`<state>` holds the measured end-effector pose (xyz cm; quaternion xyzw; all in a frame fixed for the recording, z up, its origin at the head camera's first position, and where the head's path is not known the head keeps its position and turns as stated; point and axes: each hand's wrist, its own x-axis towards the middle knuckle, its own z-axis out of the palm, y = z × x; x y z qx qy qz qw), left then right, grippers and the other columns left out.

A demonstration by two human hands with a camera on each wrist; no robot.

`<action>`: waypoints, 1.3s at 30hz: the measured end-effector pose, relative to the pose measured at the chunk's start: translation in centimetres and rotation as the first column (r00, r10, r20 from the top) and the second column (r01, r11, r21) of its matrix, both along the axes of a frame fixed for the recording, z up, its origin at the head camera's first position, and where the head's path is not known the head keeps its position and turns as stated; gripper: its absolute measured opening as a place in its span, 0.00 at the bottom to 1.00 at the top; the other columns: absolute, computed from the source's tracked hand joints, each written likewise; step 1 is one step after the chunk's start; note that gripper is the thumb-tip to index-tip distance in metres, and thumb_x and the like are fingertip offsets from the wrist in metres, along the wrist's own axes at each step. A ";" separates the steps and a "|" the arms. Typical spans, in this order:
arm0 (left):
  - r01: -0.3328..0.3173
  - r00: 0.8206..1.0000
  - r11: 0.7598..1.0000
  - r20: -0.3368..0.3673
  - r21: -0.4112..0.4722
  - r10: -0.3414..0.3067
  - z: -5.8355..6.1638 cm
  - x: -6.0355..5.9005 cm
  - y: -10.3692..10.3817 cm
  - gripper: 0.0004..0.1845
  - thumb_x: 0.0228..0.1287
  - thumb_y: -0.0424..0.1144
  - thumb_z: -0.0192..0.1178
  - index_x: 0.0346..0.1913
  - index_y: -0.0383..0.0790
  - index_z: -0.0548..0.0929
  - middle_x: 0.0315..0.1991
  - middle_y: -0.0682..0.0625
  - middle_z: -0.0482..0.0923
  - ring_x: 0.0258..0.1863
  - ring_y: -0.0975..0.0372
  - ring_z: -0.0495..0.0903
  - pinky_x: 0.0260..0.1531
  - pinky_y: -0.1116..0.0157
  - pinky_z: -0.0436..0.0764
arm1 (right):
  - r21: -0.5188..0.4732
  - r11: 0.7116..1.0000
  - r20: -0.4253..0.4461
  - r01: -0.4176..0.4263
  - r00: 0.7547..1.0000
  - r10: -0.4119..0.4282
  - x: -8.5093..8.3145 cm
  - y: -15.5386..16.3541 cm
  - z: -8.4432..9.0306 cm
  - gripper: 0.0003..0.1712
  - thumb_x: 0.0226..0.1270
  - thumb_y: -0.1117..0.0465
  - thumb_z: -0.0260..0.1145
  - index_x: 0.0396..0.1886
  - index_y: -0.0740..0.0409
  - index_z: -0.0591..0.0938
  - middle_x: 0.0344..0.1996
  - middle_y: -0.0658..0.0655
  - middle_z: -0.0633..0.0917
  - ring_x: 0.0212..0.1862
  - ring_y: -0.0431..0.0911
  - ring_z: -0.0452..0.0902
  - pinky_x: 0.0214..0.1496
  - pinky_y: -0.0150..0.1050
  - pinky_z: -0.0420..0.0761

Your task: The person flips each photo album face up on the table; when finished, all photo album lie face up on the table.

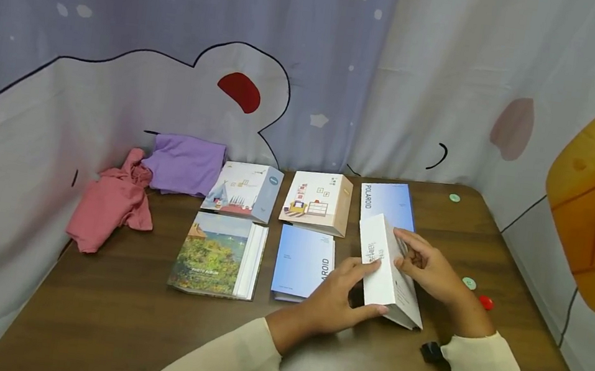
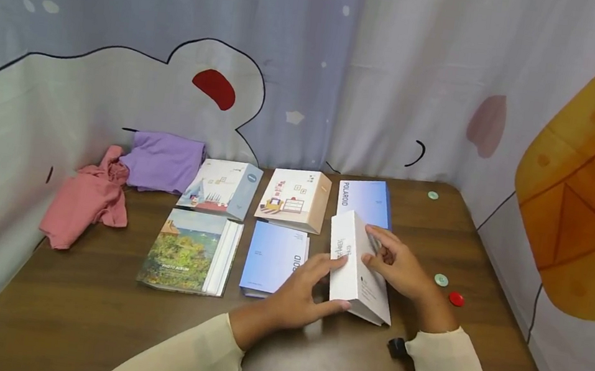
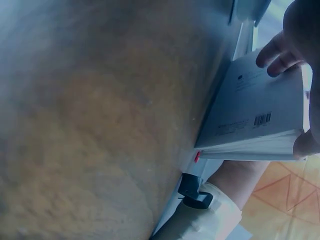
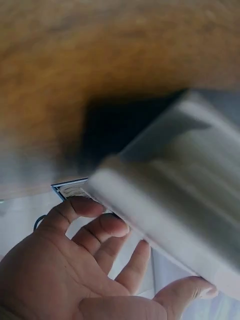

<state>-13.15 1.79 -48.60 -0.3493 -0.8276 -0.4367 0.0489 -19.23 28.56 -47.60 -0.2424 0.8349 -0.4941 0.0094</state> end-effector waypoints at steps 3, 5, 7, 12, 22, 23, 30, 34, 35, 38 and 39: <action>-0.021 0.999 0.999 0.026 -0.032 0.022 -0.3 0.3 0.1 0.48 0.70 0.50 0.76 0.86 0.41 0.65 0.72 0.36 0.73 0.66 0.54 0.78 0.65 0.63 0.82 | 0.041 0.999 0.015 0.025 1.000 -0.026 0.2 0.0 -0.2 0.36 0.79 0.65 0.70 0.81 0.68 0.70 0.78 0.74 0.69 0.37 0.40 0.72 0.35 0.31 0.75; -0.026 0.999 0.998 0.037 -0.051 0.028 -0.5 0.4 0.1 0.49 0.71 0.51 0.75 0.87 0.42 0.62 0.72 0.36 0.73 0.66 0.54 0.78 0.64 0.64 0.82 | 0.064 0.997 0.021 0.044 0.999 -0.045 0.3 0.0 -0.3 0.36 0.78 0.65 0.71 0.81 0.67 0.71 0.79 0.73 0.70 0.36 0.40 0.71 0.34 0.31 0.74; -0.034 0.999 0.997 0.033 -0.065 0.036 -0.7 0.4 0.0 0.49 0.72 0.52 0.74 0.88 0.42 0.60 0.70 0.36 0.73 0.64 0.55 0.78 0.62 0.64 0.81 | 0.079 0.995 0.021 0.060 0.998 -0.062 0.2 0.0 -0.5 0.36 0.77 0.65 0.72 0.80 0.67 0.73 0.79 0.73 0.71 0.36 0.40 0.71 0.34 0.32 0.74; -0.068 0.996 0.995 0.055 -0.074 0.072 -1.1 0.2 -0.1 0.50 0.74 0.55 0.71 0.88 0.40 0.58 0.67 0.37 0.76 0.61 0.57 0.79 0.59 0.66 0.81 | 0.136 0.986 0.014 0.093 0.995 -0.096 0.1 0.1 -0.8 0.37 0.74 0.64 0.74 0.79 0.67 0.74 0.75 0.71 0.75 0.36 0.41 0.69 0.34 0.32 0.74; -0.089 0.995 0.991 0.030 -0.104 0.093 -1.0 0.1 0.3 0.51 0.76 0.58 0.68 0.87 0.34 0.57 0.74 0.34 0.76 0.72 0.53 0.80 0.68 0.59 0.83 | 0.224 0.963 -0.011 0.151 0.988 -0.153 -0.2 0.4 -1.0 0.37 0.74 0.59 0.76 0.78 0.67 0.76 0.65 0.68 0.79 0.39 0.45 0.68 0.36 0.32 0.72; -0.085 0.996 0.991 0.027 -0.101 0.088 -1.0 0.1 0.3 0.51 0.77 0.58 0.67 0.87 0.32 0.57 0.77 0.34 0.74 0.75 0.52 0.78 0.71 0.58 0.82 | 0.230 0.961 -0.013 0.156 0.988 -0.157 -0.2 0.5 -1.0 0.38 0.74 0.59 0.76 0.78 0.66 0.76 0.66 0.68 0.79 0.39 0.45 0.68 0.36 0.32 0.71; -0.078 0.995 0.992 0.059 -0.095 0.084 -1.0 0.3 0.4 0.50 0.79 0.57 0.65 0.87 0.31 0.56 0.85 0.34 0.61 0.84 0.49 0.67 0.78 0.51 0.76 | 0.267 0.948 -0.012 0.171 0.985 -0.174 -0.3 0.3 -1.1 0.38 0.74 0.56 0.76 0.78 0.65 0.76 0.66 0.66 0.79 0.39 0.45 0.67 0.36 0.32 0.70; -0.073 0.993 0.990 0.086 -0.125 0.084 -1.1 0.6 0.4 0.50 0.79 0.56 0.65 0.87 0.29 0.55 0.86 0.32 0.58 0.85 0.47 0.64 0.80 0.49 0.73 | 0.291 0.939 -0.004 0.183 0.982 -0.190 -0.3 0.2 -1.1 0.39 0.73 0.54 0.78 0.78 0.65 0.77 0.68 0.66 0.79 0.40 0.45 0.68 0.37 0.33 0.69; -0.073 0.991 0.987 0.097 -0.141 0.087 -1.2 0.7 0.4 0.50 0.79 0.57 0.65 0.87 0.29 0.55 0.86 0.30 0.58 0.85 0.45 0.63 0.81 0.48 0.72 | 0.299 0.936 -0.001 0.186 0.981 -0.195 -0.2 0.1 -1.1 0.40 0.73 0.53 0.78 0.78 0.65 0.77 0.71 0.67 0.78 0.41 0.47 0.69 0.39 0.35 0.70; -0.079 0.988 0.965 0.109 -0.251 0.109 -1.2 1.0 0.6 0.49 0.81 0.58 0.61 0.86 0.28 0.55 0.86 0.28 0.56 0.87 0.41 0.60 0.83 0.47 0.69 | 0.348 0.917 0.005 0.197 0.977 -0.212 -0.1 0.0 -1.1 0.42 0.72 0.49 0.79 0.78 0.65 0.77 0.78 0.70 0.73 0.53 0.56 0.78 0.52 0.44 0.81; -0.081 0.987 0.953 0.111 -0.291 0.117 -1.1 1.2 0.7 0.49 0.82 0.59 0.60 0.86 0.27 0.55 0.86 0.28 0.56 0.87 0.40 0.58 0.83 0.47 0.68 | 0.364 0.909 0.008 0.202 0.975 -0.220 0.0 -0.1 -1.1 0.43 0.71 0.47 0.79 0.78 0.64 0.77 0.80 0.70 0.72 0.59 0.61 0.80 0.58 0.50 0.83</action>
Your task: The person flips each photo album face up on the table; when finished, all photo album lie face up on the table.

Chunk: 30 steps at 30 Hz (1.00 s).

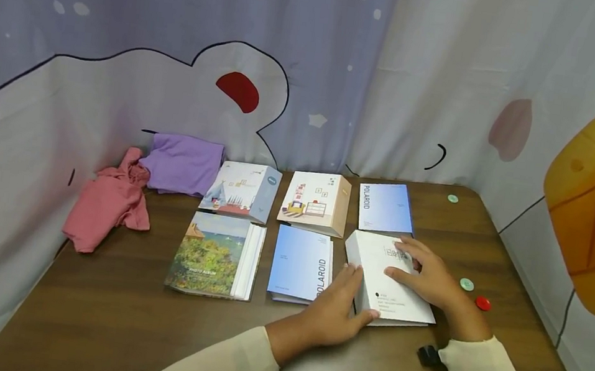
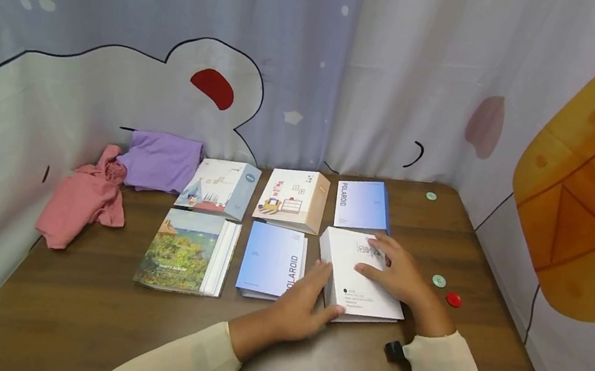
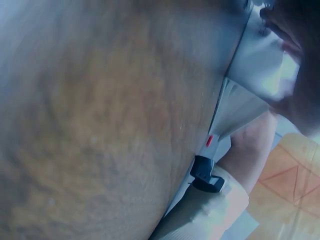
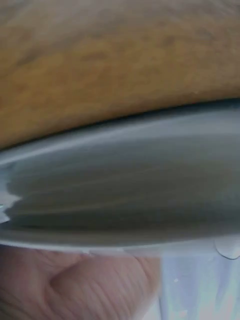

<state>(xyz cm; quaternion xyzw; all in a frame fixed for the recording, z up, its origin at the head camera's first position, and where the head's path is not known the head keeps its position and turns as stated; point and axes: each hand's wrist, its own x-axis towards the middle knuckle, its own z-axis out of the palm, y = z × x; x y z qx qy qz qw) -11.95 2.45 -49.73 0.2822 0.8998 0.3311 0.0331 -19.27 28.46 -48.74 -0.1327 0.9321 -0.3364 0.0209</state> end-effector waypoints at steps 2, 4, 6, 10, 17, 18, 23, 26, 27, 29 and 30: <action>-0.005 1.000 0.997 -0.006 -0.078 0.004 0.1 0.2 0.2 0.48 0.83 0.60 0.57 0.86 0.27 0.55 0.86 0.29 0.56 0.88 0.39 0.56 0.84 0.48 0.66 | 0.031 0.999 0.011 0.013 1.000 -0.013 0.1 -0.1 0.0 0.45 0.71 0.45 0.79 0.78 0.64 0.76 0.82 0.70 0.69 0.72 0.70 0.76 0.69 0.63 0.81; -0.004 1.000 0.993 -0.028 -0.120 0.001 0.4 0.4 0.2 0.47 0.84 0.59 0.56 0.86 0.26 0.56 0.86 0.30 0.55 0.88 0.39 0.55 0.84 0.48 0.65 | 0.054 0.998 0.018 0.020 1.000 -0.021 0.2 -0.2 0.0 0.46 0.70 0.44 0.79 0.79 0.63 0.76 0.83 0.70 0.68 0.79 0.73 0.69 0.72 0.70 0.78; -0.010 0.999 0.993 -0.041 -0.121 0.005 0.5 0.5 0.3 0.47 0.83 0.58 0.57 0.85 0.25 0.56 0.86 0.30 0.54 0.89 0.39 0.53 0.84 0.49 0.65 | 0.070 0.997 0.019 0.024 1.000 -0.025 0.2 -0.4 0.0 0.46 0.70 0.43 0.79 0.79 0.63 0.76 0.83 0.70 0.67 0.80 0.74 0.66 0.72 0.71 0.78; -0.015 0.998 0.992 -0.065 -0.128 0.007 0.8 0.5 0.3 0.45 0.83 0.57 0.57 0.85 0.26 0.59 0.87 0.30 0.53 0.89 0.39 0.51 0.85 0.48 0.65 | 0.096 0.995 0.012 0.021 1.000 -0.022 0.2 -0.6 0.2 0.46 0.71 0.41 0.78 0.79 0.62 0.76 0.83 0.70 0.67 0.81 0.75 0.64 0.71 0.71 0.79; -0.047 0.994 0.976 -0.104 -0.211 0.026 1.1 -0.2 0.0 0.42 0.83 0.59 0.55 0.85 0.32 0.64 0.87 0.34 0.56 0.90 0.40 0.48 0.86 0.46 0.62 | 0.136 0.990 0.005 0.036 0.999 -0.037 0.3 -0.9 0.3 0.47 0.73 0.39 0.75 0.80 0.61 0.75 0.84 0.69 0.66 0.83 0.75 0.61 0.77 0.77 0.68; -0.053 0.994 0.974 -0.108 -0.219 0.030 1.0 -0.3 -0.1 0.42 0.82 0.59 0.55 0.85 0.34 0.64 0.88 0.34 0.56 0.90 0.40 0.47 0.87 0.46 0.61 | 0.143 0.989 0.006 0.040 0.999 -0.041 0.3 -0.9 0.3 0.47 0.74 0.38 0.74 0.81 0.61 0.74 0.84 0.69 0.66 0.83 0.75 0.60 0.78 0.77 0.67; -0.064 0.993 0.973 -0.111 -0.222 0.040 1.0 -0.6 -0.4 0.42 0.80 0.59 0.56 0.85 0.36 0.65 0.87 0.35 0.57 0.90 0.39 0.45 0.87 0.44 0.59 | 0.165 0.984 0.013 0.059 0.998 -0.062 0.4 -1.2 0.2 0.48 0.74 0.36 0.73 0.82 0.61 0.73 0.85 0.69 0.66 0.83 0.75 0.60 0.78 0.78 0.66; -0.066 0.992 0.973 -0.124 -0.219 0.039 0.9 -0.7 -0.4 0.43 0.80 0.61 0.56 0.85 0.37 0.66 0.87 0.34 0.58 0.90 0.38 0.47 0.86 0.43 0.61 | 0.172 0.983 0.017 0.063 0.998 -0.067 0.3 -1.2 0.1 0.48 0.75 0.36 0.72 0.82 0.61 0.73 0.84 0.70 0.66 0.83 0.76 0.60 0.78 0.79 0.65; -0.067 0.991 0.973 -0.127 -0.221 0.040 0.9 -0.7 -0.4 0.43 0.80 0.61 0.56 0.85 0.37 0.66 0.87 0.34 0.58 0.90 0.38 0.47 0.86 0.42 0.61 | 0.173 0.983 0.018 0.064 0.998 -0.068 0.3 -1.2 0.1 0.48 0.75 0.36 0.72 0.82 0.61 0.73 0.84 0.70 0.66 0.83 0.76 0.60 0.78 0.78 0.65; -0.069 0.991 0.972 -0.129 -0.223 0.041 0.8 -0.7 -0.4 0.43 0.80 0.62 0.56 0.85 0.38 0.66 0.87 0.34 0.58 0.90 0.38 0.47 0.85 0.41 0.62 | 0.169 0.984 0.017 0.063 0.998 -0.067 0.3 -1.2 0.1 0.48 0.75 0.37 0.72 0.82 0.61 0.73 0.84 0.70 0.66 0.83 0.76 0.60 0.78 0.78 0.65; -0.070 0.991 0.972 -0.128 -0.224 0.042 0.8 -0.7 -0.4 0.43 0.80 0.63 0.55 0.85 0.39 0.66 0.87 0.34 0.58 0.90 0.38 0.46 0.85 0.41 0.61 | 0.166 0.984 0.017 0.062 0.998 -0.066 0.3 -1.1 0.1 0.48 0.75 0.37 0.72 0.82 0.61 0.73 0.84 0.70 0.66 0.83 0.76 0.60 0.78 0.78 0.65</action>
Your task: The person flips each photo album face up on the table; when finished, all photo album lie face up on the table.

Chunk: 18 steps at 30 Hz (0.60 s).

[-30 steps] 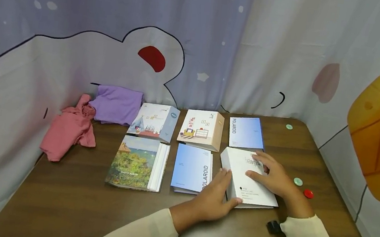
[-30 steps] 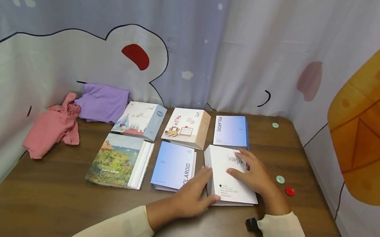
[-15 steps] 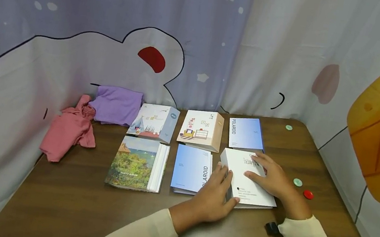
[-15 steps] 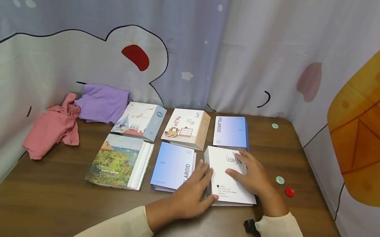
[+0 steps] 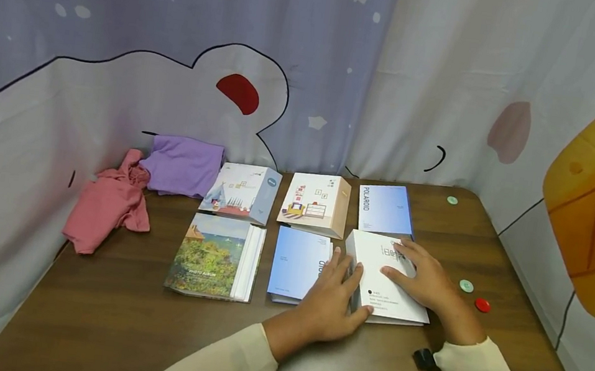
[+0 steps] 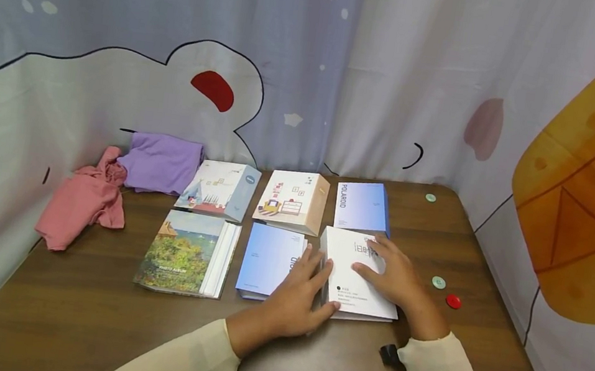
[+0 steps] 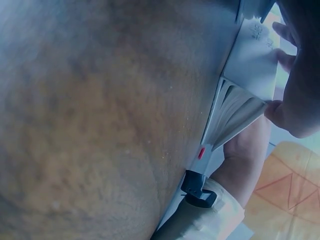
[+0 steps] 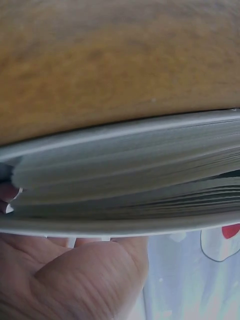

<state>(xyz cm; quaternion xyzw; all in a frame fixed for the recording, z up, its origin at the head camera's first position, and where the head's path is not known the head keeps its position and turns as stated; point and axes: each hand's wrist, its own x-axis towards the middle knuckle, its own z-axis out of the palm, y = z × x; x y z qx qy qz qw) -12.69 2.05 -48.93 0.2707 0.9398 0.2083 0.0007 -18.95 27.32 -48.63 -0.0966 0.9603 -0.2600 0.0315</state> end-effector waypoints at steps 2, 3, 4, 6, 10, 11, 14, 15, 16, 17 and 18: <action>0.000 1.000 1.000 0.005 -0.002 0.000 0.0 0.0 0.0 0.43 0.80 0.63 0.55 0.86 0.39 0.65 0.87 0.34 0.58 0.90 0.38 0.46 0.85 0.40 0.61 | -0.003 1.000 -0.003 -0.002 1.000 0.002 0.0 0.1 0.0 0.48 0.75 0.36 0.72 0.81 0.61 0.73 0.84 0.70 0.65 0.83 0.75 0.60 0.78 0.78 0.65; -0.001 1.000 1.000 0.009 -0.003 0.001 -0.1 0.0 0.0 0.43 0.80 0.64 0.55 0.86 0.40 0.65 0.87 0.34 0.57 0.90 0.38 0.46 0.85 0.40 0.60 | -0.005 1.000 -0.004 -0.003 1.000 0.003 0.0 0.1 -0.1 0.48 0.75 0.36 0.72 0.81 0.61 0.73 0.84 0.70 0.65 0.83 0.75 0.60 0.78 0.78 0.65; -0.002 1.000 1.000 0.011 0.000 0.002 -0.1 0.0 0.0 0.43 0.80 0.64 0.55 0.86 0.40 0.65 0.87 0.34 0.57 0.90 0.38 0.46 0.85 0.40 0.60 | -0.005 1.000 -0.005 -0.005 1.000 0.005 0.0 0.2 -0.1 0.47 0.75 0.36 0.72 0.81 0.61 0.73 0.85 0.69 0.65 0.83 0.75 0.60 0.78 0.78 0.65; -0.006 1.000 1.000 0.013 0.002 0.006 -0.1 0.0 0.0 0.43 0.80 0.64 0.55 0.86 0.41 0.65 0.87 0.34 0.58 0.90 0.37 0.46 0.85 0.39 0.60 | -0.001 1.000 -0.005 -0.006 1.000 0.006 0.0 0.2 -0.1 0.47 0.75 0.36 0.72 0.82 0.60 0.73 0.85 0.69 0.65 0.83 0.75 0.60 0.78 0.79 0.65; -0.014 1.000 1.000 0.006 -0.014 0.014 0.1 0.0 0.0 0.43 0.80 0.66 0.55 0.86 0.42 0.66 0.87 0.34 0.57 0.89 0.36 0.46 0.85 0.38 0.59 | 0.011 1.000 0.001 -0.007 1.000 0.007 0.1 0.2 0.1 0.48 0.75 0.35 0.72 0.82 0.59 0.73 0.85 0.69 0.65 0.83 0.75 0.60 0.77 0.79 0.66; -0.014 1.000 1.000 0.006 -0.022 0.014 0.3 0.0 -0.1 0.44 0.80 0.67 0.54 0.85 0.42 0.66 0.88 0.34 0.56 0.89 0.36 0.46 0.85 0.37 0.59 | 0.016 1.000 0.006 -0.008 1.000 0.008 0.1 0.2 0.2 0.48 0.75 0.35 0.71 0.82 0.59 0.73 0.85 0.69 0.65 0.83 0.75 0.60 0.77 0.79 0.66; -0.019 1.000 1.000 0.017 -0.015 0.019 1.0 -0.2 -0.5 0.44 0.79 0.68 0.55 0.84 0.43 0.69 0.88 0.33 0.53 0.89 0.35 0.45 0.85 0.36 0.56 | 0.038 0.999 0.017 -0.012 1.000 0.011 0.2 0.3 0.6 0.48 0.75 0.34 0.70 0.82 0.59 0.73 0.84 0.70 0.66 0.82 0.75 0.62 0.76 0.79 0.67; -0.022 1.000 1.000 0.021 -0.005 0.022 1.3 -0.3 -0.8 0.43 0.79 0.69 0.55 0.84 0.43 0.69 0.89 0.33 0.52 0.89 0.34 0.45 0.85 0.35 0.55 | 0.044 0.999 0.017 -0.011 1.000 0.010 0.2 0.3 0.8 0.49 0.75 0.33 0.70 0.82 0.60 0.73 0.83 0.71 0.67 0.82 0.76 0.62 0.76 0.78 0.68; -0.027 0.999 1.000 0.024 0.007 0.027 1.6 -0.4 -1.1 0.44 0.79 0.69 0.56 0.84 0.43 0.70 0.89 0.34 0.52 0.89 0.34 0.45 0.85 0.34 0.55 | 0.049 0.999 0.017 -0.008 1.000 0.007 0.2 0.4 1.0 0.49 0.75 0.32 0.69 0.82 0.61 0.73 0.83 0.72 0.67 0.81 0.76 0.63 0.76 0.78 0.68; -0.034 0.999 0.999 0.029 0.023 0.033 2.0 -0.7 -1.4 0.43 0.79 0.69 0.56 0.83 0.43 0.70 0.89 0.34 0.52 0.89 0.34 0.45 0.85 0.33 0.54 | 0.054 0.999 0.013 -0.005 1.000 0.004 0.1 0.5 1.3 0.50 0.75 0.31 0.69 0.81 0.62 0.73 0.82 0.73 0.68 0.81 0.76 0.64 0.76 0.78 0.69; -0.045 0.999 0.998 0.027 0.035 0.044 2.3 -0.9 -1.8 0.43 0.78 0.69 0.57 0.83 0.43 0.71 0.88 0.34 0.53 0.89 0.34 0.46 0.85 0.32 0.54 | 0.059 0.998 0.008 0.000 1.000 -0.001 0.1 0.5 1.6 0.51 0.75 0.30 0.68 0.81 0.62 0.73 0.81 0.73 0.69 0.81 0.76 0.64 0.76 0.78 0.68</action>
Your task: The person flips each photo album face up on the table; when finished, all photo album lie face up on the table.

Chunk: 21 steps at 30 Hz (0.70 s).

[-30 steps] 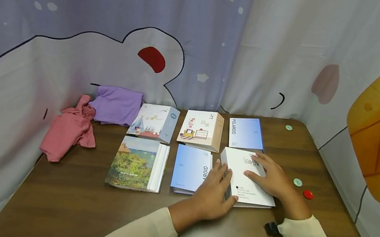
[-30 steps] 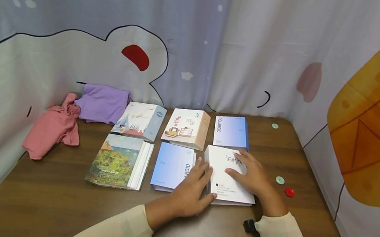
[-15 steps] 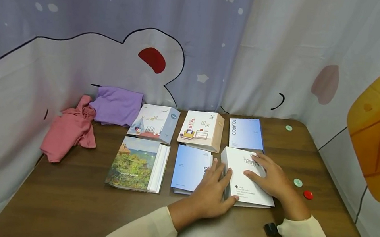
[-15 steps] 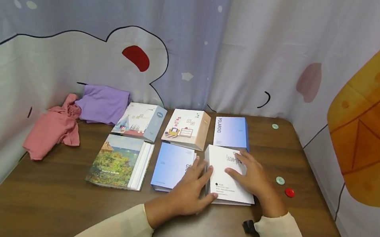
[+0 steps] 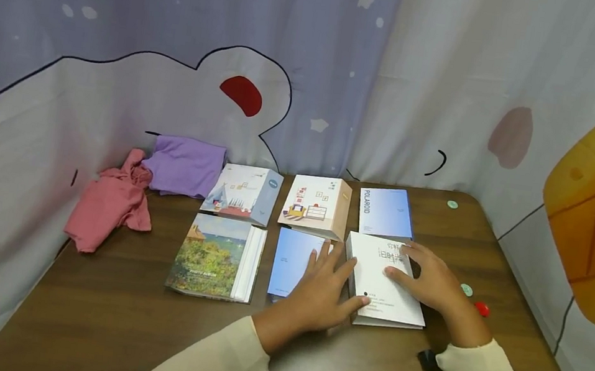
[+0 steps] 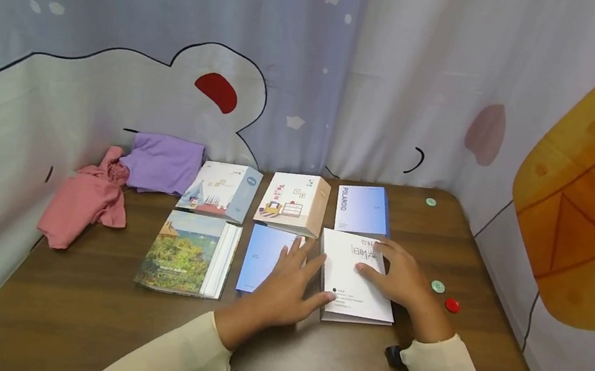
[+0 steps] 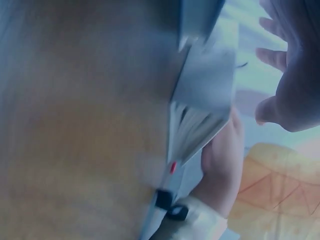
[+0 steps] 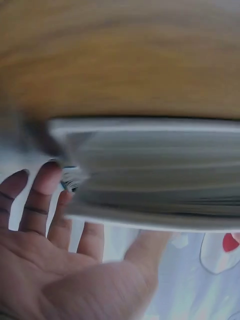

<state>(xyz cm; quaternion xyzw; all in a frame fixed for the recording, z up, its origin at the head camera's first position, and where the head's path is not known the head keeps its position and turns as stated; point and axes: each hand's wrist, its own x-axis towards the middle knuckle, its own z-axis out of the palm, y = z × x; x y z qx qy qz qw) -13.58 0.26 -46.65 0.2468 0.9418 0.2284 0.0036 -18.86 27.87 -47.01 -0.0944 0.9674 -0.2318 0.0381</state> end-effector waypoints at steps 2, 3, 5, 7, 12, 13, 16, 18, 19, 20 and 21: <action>-0.025 1.000 1.000 0.011 0.007 0.025 0.5 -0.5 -0.9 0.43 0.78 0.69 0.57 0.83 0.43 0.71 0.88 0.35 0.54 0.89 0.35 0.45 0.85 0.32 0.53 | 0.006 1.000 -0.012 0.007 1.000 -0.007 -0.1 0.1 0.5 0.52 0.76 0.29 0.67 0.81 0.64 0.72 0.80 0.75 0.70 0.80 0.76 0.65 0.76 0.77 0.68; -0.039 0.999 0.999 0.018 0.004 0.039 0.8 -0.8 -1.3 0.43 0.78 0.69 0.57 0.83 0.44 0.71 0.88 0.35 0.54 0.89 0.35 0.46 0.85 0.31 0.52 | 0.004 1.000 -0.010 0.012 1.000 -0.012 -0.2 0.1 0.7 0.52 0.76 0.29 0.67 0.81 0.64 0.72 0.79 0.75 0.71 0.80 0.75 0.65 0.76 0.77 0.68; -0.067 0.997 0.998 0.044 -0.008 0.067 1.1 -1.3 -2.1 0.43 0.78 0.69 0.58 0.82 0.43 0.71 0.88 0.34 0.54 0.89 0.35 0.46 0.85 0.32 0.52 | 0.012 1.000 -0.008 0.018 1.000 -0.018 -0.4 0.1 1.2 0.51 0.77 0.29 0.66 0.81 0.64 0.73 0.78 0.75 0.73 0.79 0.75 0.67 0.76 0.77 0.69; -0.089 0.993 0.996 0.077 -0.023 0.091 1.3 -2.0 -2.6 0.43 0.77 0.68 0.59 0.83 0.43 0.71 0.88 0.34 0.53 0.89 0.35 0.46 0.85 0.32 0.51 | 0.018 0.999 -0.004 0.031 1.000 -0.031 -0.7 0.3 1.5 0.49 0.78 0.31 0.66 0.80 0.65 0.74 0.76 0.76 0.75 0.78 0.76 0.68 0.75 0.76 0.70; -0.101 0.986 0.994 0.130 -0.050 0.107 2.0 -4.1 -2.5 0.44 0.77 0.68 0.59 0.82 0.43 0.71 0.88 0.33 0.52 0.89 0.35 0.49 0.85 0.31 0.51 | -0.003 0.995 0.058 0.097 0.994 -0.096 -2.3 0.6 1.6 0.51 0.80 0.34 0.64 0.81 0.72 0.69 0.77 0.79 0.71 0.79 0.78 0.64 0.76 0.77 0.69; -0.096 0.985 0.994 0.140 -0.056 0.103 2.3 -4.5 -2.3 0.44 0.78 0.69 0.58 0.83 0.43 0.70 0.89 0.34 0.52 0.89 0.36 0.49 0.85 0.32 0.51 | -0.012 0.995 0.076 0.103 0.992 -0.102 -2.7 0.6 1.5 0.52 0.80 0.34 0.64 0.82 0.73 0.67 0.78 0.79 0.69 0.80 0.78 0.62 0.77 0.77 0.68; -0.077 0.982 0.996 0.172 -0.050 0.084 3.1 -5.7 -1.2 0.44 0.79 0.69 0.57 0.83 0.42 0.70 0.88 0.34 0.53 0.89 0.37 0.50 0.86 0.33 0.52 | -0.043 0.993 0.115 0.106 0.988 -0.101 -3.7 0.7 1.2 0.54 0.81 0.35 0.64 0.85 0.72 0.61 0.81 0.79 0.66 0.81 0.78 0.60 0.78 0.76 0.66; -0.067 0.979 0.996 0.191 -0.050 0.075 3.6 -6.4 -0.1 0.45 0.79 0.69 0.56 0.84 0.41 0.68 0.89 0.35 0.54 0.89 0.39 0.50 0.86 0.35 0.52 | -0.072 0.992 0.133 0.104 0.987 -0.094 -4.1 0.9 0.9 0.55 0.81 0.36 0.64 0.87 0.71 0.57 0.82 0.79 0.63 0.82 0.78 0.58 0.80 0.76 0.65; -0.059 0.978 0.997 0.195 -0.052 0.068 3.7 -6.8 0.5 0.45 0.79 0.69 0.56 0.85 0.42 0.67 0.89 0.35 0.54 0.90 0.40 0.51 0.87 0.35 0.52 | -0.087 0.991 0.140 0.102 0.986 -0.089 -4.3 0.9 0.8 0.56 0.81 0.36 0.64 0.87 0.71 0.55 0.83 0.79 0.62 0.83 0.78 0.57 0.80 0.76 0.63; -0.053 0.978 0.997 0.199 -0.058 0.063 3.8 -7.1 1.1 0.45 0.79 0.69 0.56 0.85 0.42 0.66 0.89 0.36 0.54 0.90 0.41 0.52 0.87 0.36 0.53 | -0.101 0.990 0.145 0.101 0.986 -0.086 -4.5 1.0 0.6 0.56 0.81 0.37 0.65 0.88 0.70 0.54 0.83 0.78 0.61 0.83 0.78 0.56 0.81 0.76 0.62; -0.044 0.979 0.997 0.198 -0.070 0.057 3.9 -7.5 1.7 0.46 0.79 0.70 0.56 0.85 0.42 0.66 0.89 0.37 0.55 0.89 0.43 0.53 0.87 0.37 0.54 | -0.110 0.989 0.149 0.095 0.986 -0.078 -4.6 1.0 0.4 0.57 0.81 0.37 0.64 0.88 0.70 0.52 0.84 0.78 0.59 0.84 0.78 0.55 0.81 0.76 0.61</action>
